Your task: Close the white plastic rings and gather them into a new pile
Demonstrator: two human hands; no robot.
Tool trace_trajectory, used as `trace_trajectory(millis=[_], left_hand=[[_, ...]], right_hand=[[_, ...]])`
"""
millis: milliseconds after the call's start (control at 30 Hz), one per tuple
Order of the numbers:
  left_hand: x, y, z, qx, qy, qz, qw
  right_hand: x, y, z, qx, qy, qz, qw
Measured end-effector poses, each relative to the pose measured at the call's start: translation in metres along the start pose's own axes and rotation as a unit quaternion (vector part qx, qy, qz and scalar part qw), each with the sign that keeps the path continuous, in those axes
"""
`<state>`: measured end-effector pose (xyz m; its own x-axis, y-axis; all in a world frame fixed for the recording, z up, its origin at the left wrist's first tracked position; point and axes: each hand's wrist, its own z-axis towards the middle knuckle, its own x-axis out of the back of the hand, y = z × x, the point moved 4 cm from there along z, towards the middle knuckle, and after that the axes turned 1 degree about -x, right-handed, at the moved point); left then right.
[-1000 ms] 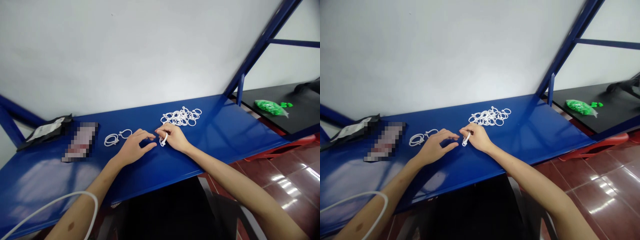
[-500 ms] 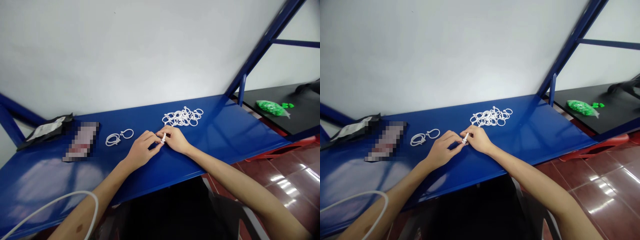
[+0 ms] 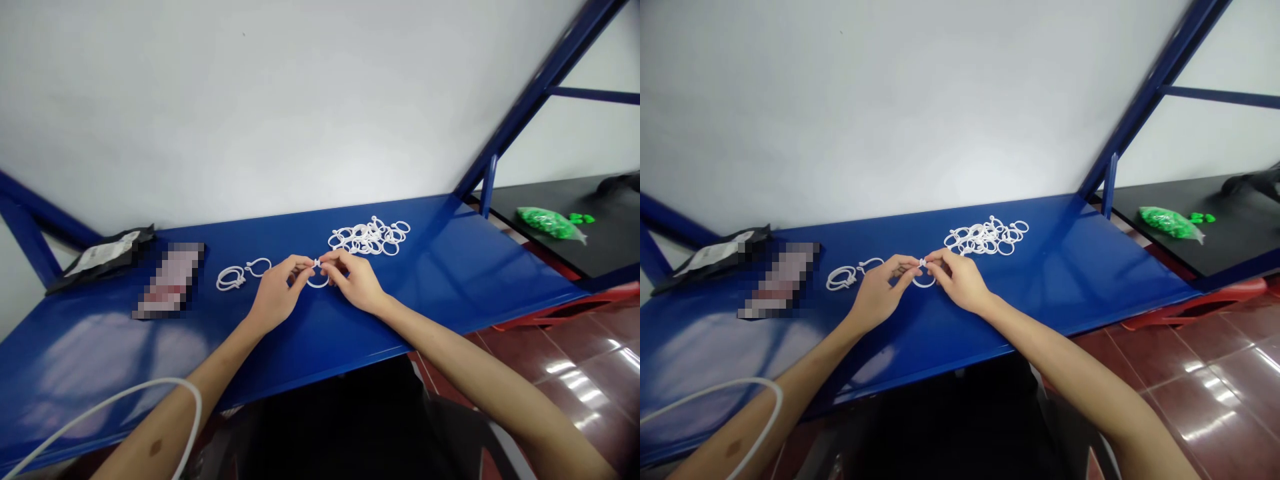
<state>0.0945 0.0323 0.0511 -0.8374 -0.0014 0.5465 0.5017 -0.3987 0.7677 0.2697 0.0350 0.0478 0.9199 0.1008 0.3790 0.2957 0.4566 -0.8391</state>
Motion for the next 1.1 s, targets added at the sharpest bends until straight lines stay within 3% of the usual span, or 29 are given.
trace_trajectory(millis=[233,533,833,967,1100], left_hand=[[0.006,0.0,-0.002,-0.006,0.04,-0.028,0.999],[0.002,-0.011,-0.003,0.014,0.003,-0.117,0.993],[0.002,0.004,-0.01,-0.125,0.007,-0.098,0.987],[0.003,0.005,-0.005,-0.149,-0.008,-0.027,0.988],[0.011,-0.002,0.004,-0.153,0.002,0.186,0.971]], right_hand=[[-0.004,-0.003,-0.001,-0.012,-0.024,0.014,1.0],[-0.005,-0.005,-0.006,0.0,-0.08,0.037,0.996],[-0.005,-0.007,-0.008,-0.015,-0.097,0.05,0.994],[-0.004,-0.008,-0.004,0.012,-0.088,-0.016,0.996],[0.004,-0.004,0.004,0.048,-0.031,-0.167,0.984]])
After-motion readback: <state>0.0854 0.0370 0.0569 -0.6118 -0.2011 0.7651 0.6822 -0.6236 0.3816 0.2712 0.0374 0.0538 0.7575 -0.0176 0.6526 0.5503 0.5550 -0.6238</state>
